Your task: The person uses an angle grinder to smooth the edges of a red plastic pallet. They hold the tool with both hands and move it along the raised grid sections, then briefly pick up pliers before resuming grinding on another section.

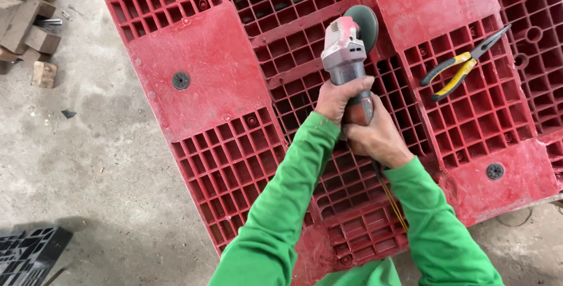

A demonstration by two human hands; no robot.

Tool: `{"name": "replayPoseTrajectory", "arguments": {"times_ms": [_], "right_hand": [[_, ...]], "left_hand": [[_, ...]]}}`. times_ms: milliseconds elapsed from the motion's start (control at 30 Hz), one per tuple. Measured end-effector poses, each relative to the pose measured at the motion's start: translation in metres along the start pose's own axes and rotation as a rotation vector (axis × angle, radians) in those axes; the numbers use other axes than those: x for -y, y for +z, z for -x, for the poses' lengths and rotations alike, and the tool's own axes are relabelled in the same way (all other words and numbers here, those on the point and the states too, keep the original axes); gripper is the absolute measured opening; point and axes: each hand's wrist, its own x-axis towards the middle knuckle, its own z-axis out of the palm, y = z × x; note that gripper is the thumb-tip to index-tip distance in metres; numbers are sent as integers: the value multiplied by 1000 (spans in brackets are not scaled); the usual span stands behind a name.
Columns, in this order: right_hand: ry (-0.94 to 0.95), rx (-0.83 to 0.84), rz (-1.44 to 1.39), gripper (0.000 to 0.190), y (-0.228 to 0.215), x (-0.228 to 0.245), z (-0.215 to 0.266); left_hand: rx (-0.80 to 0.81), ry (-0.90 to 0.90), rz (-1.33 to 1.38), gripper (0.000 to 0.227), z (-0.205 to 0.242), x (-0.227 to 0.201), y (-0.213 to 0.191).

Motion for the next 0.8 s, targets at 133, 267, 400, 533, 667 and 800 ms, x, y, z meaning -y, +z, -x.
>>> {"name": "replayPoseTrajectory", "arguments": {"times_ms": [133, 267, 400, 533, 667, 800], "right_hand": [[93, -86, 132, 64, 12, 13, -35], [68, -125, 139, 75, 7, 17, -66], [104, -96, -146, 89, 2, 15, -95], [37, -136, -145, 84, 6, 4, -108], [8, -169, -142, 82, 10, -6, -109], [-46, -175, -150, 77, 16, -7, -108]], "left_hand": [[-93, -13, -10, 39, -41, -12, -11], [-5, -104, 221, 37, -74, -27, -18], [58, -192, 309, 39, -98, -45, -22], [92, -235, 316, 41, -110, -53, -24], [58, -256, 332, 41, -111, -49, -30], [105, -275, 324, 44, -114, -51, -36]]}}
